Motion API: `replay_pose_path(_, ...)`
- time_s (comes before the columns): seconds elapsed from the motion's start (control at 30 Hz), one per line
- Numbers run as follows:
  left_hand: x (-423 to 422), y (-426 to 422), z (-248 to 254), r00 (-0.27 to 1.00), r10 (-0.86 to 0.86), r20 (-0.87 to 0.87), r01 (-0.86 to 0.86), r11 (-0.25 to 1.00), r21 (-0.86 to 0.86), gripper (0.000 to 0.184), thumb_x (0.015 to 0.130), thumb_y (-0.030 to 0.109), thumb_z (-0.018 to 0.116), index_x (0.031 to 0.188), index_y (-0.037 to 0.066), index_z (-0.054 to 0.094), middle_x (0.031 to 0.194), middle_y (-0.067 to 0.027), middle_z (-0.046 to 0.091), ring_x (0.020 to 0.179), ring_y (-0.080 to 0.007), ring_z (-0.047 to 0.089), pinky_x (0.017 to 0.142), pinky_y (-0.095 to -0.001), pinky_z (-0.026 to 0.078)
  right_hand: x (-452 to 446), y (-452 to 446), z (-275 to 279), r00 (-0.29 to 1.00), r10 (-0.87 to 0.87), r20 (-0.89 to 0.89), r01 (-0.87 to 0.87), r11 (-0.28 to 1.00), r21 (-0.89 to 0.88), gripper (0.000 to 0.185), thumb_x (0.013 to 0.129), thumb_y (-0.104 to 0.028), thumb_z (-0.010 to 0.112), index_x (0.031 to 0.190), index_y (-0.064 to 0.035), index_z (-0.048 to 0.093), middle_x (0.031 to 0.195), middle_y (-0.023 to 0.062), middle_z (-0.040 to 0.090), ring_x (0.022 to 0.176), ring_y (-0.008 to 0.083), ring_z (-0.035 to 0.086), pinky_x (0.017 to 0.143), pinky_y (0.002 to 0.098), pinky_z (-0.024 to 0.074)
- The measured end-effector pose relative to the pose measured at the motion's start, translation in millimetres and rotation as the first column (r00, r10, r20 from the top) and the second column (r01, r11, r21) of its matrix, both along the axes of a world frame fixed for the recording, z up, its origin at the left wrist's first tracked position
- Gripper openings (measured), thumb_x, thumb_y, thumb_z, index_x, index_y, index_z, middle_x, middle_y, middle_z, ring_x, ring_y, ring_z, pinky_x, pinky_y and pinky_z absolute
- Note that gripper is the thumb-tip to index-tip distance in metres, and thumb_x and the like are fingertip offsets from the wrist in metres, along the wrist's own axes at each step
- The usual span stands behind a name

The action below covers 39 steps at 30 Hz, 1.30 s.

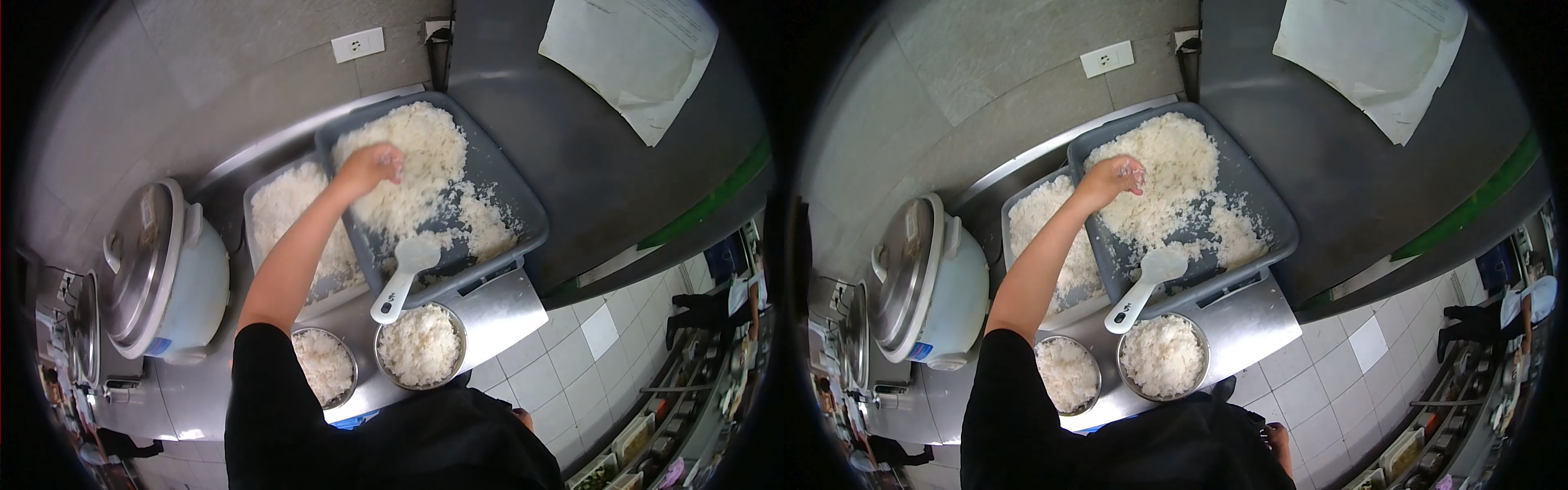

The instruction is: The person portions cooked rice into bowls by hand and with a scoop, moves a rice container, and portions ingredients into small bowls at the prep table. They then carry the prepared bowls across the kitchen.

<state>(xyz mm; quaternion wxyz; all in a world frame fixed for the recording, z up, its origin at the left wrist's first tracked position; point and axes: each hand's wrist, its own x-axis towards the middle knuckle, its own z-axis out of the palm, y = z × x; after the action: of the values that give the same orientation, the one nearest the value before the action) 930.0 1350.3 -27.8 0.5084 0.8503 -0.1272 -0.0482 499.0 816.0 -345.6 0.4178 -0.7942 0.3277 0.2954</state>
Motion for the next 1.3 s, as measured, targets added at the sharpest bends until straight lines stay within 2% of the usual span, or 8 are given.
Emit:
replay_pose_path(0.3,-6,-17,54,0.853,0.035,0.521,-0.122,0.983,0.134,0.019,0.091,0.002,0.056,0.111,0.003,0.058,0.099,-0.0081,0.066,0.085,-0.0152,0.068,0.076,-0.0292,0.051,0,-1,0,0.999,-0.024,-0.033,0.024,1.000,0.003,0.030,0.088,-0.016,0.062,0.109,0.0052,0.056,0.084,0.0168,0.069,0.062,0.0230,0.067,0.050,0.0323,0.0516)
replay_pose_path(0.5,13,-27,49,0.987,0.057,0.152,-0.103,0.944,0.313,0.024,0.094,0.025,0.058,0.109,0.008,0.063,0.094,-0.0104,0.069,0.094,-0.0218,0.068,0.079,-0.0327,0.050,-3,1,3,0.997,-0.062,-0.052,0.063,0.998,0.012,0.031,0.088,-0.019,0.065,0.109,0.0023,0.057,0.083,0.0147,0.068,0.061,0.0221,0.066,0.048,0.0316,0.0504)
replay_pose_path(0.57,36,-20,19,0.972,-0.037,0.232,-0.156,0.635,0.757,0.043,0.091,0.041,0.058,0.123,0.013,0.059,0.117,-0.0143,0.064,0.106,-0.0256,0.063,0.084,-0.0375,0.050,-5,0,4,0.997,-0.045,-0.065,0.046,0.999,0.015,0.030,0.088,-0.019,0.065,0.108,0.0016,0.057,0.083,0.0141,0.068,0.061,0.0220,0.065,0.048,0.0314,0.0505)
replay_pose_path(0.77,56,-16,-57,0.997,-0.026,0.067,-0.060,0.211,0.976,0.073,0.082,0.044,0.068,0.144,0.019,0.038,0.147,-0.0217,0.035,0.122,-0.0333,0.052,0.094,-0.0404,0.048,-14,4,11,0.992,-0.098,-0.083,0.099,0.995,0.004,0.027,0.088,-0.018,0.064,0.106,0.0012,0.058,0.082,0.0133,0.068,0.065,0.0219,0.066,0.053,0.0339,0.0528)
replay_pose_path(1.03,77,-17,-101,0.995,-0.098,0.022,-0.008,0.138,0.990,0.030,0.078,0.021,0.068,0.104,0.008,0.066,0.105,-0.0202,0.066,0.102,-0.0318,0.064,0.083,-0.0437,0.052,-39,-9,-35,0.998,-0.056,-0.015,0.055,0.998,-0.040,0.028,0.086,-0.018,0.065,0.104,0.0029,0.062,0.083,0.0132,0.070,0.067,0.0215,0.067,0.058,0.0336,0.0539)
replay_pose_path(1.13,74,-3,-93,0.955,-0.242,0.170,-0.091,0.306,0.947,0.027,0.080,0.017,0.067,0.104,0.004,0.066,0.089,-0.0184,0.068,0.080,-0.0276,0.068,0.070,-0.0425,0.054,-34,-10,-32,0.999,-0.027,-0.024,0.026,0.999,-0.045,0.027,0.086,-0.018,0.064,0.104,0.0029,0.062,0.082,0.0135,0.070,0.065,0.0212,0.066,0.057,0.0339,0.0538)
replay_pose_path(1.2,65,1,-63,0.997,-0.059,-0.039,0.070,0.745,0.664,0.028,0.084,0.016,0.065,0.108,0.002,0.064,0.085,-0.0150,0.067,0.061,-0.0224,0.066,0.057,-0.0367,0.053,-26,-10,-25,0.999,0.014,-0.053,-0.016,0.999,-0.043,0.027,0.087,-0.018,0.064,0.104,0.0027,0.062,0.080,0.0135,0.069,0.063,0.0209,0.066,0.055,0.0341,0.0535)
replay_pose_path(1.3,52,4,-38,0.968,0.002,-0.252,0.085,0.938,0.335,0.032,0.086,0.015,0.064,0.114,-0.001,0.061,0.086,-0.0118,0.067,0.054,-0.0168,0.063,0.051,-0.0297,0.050,-16,-12,-20,0.999,0.004,-0.046,-0.004,1.000,-0.002,0.028,0.087,-0.019,0.064,0.105,0.0022,0.060,0.080,0.0139,0.069,0.060,0.0215,0.066,0.049,0.0342,0.0528)
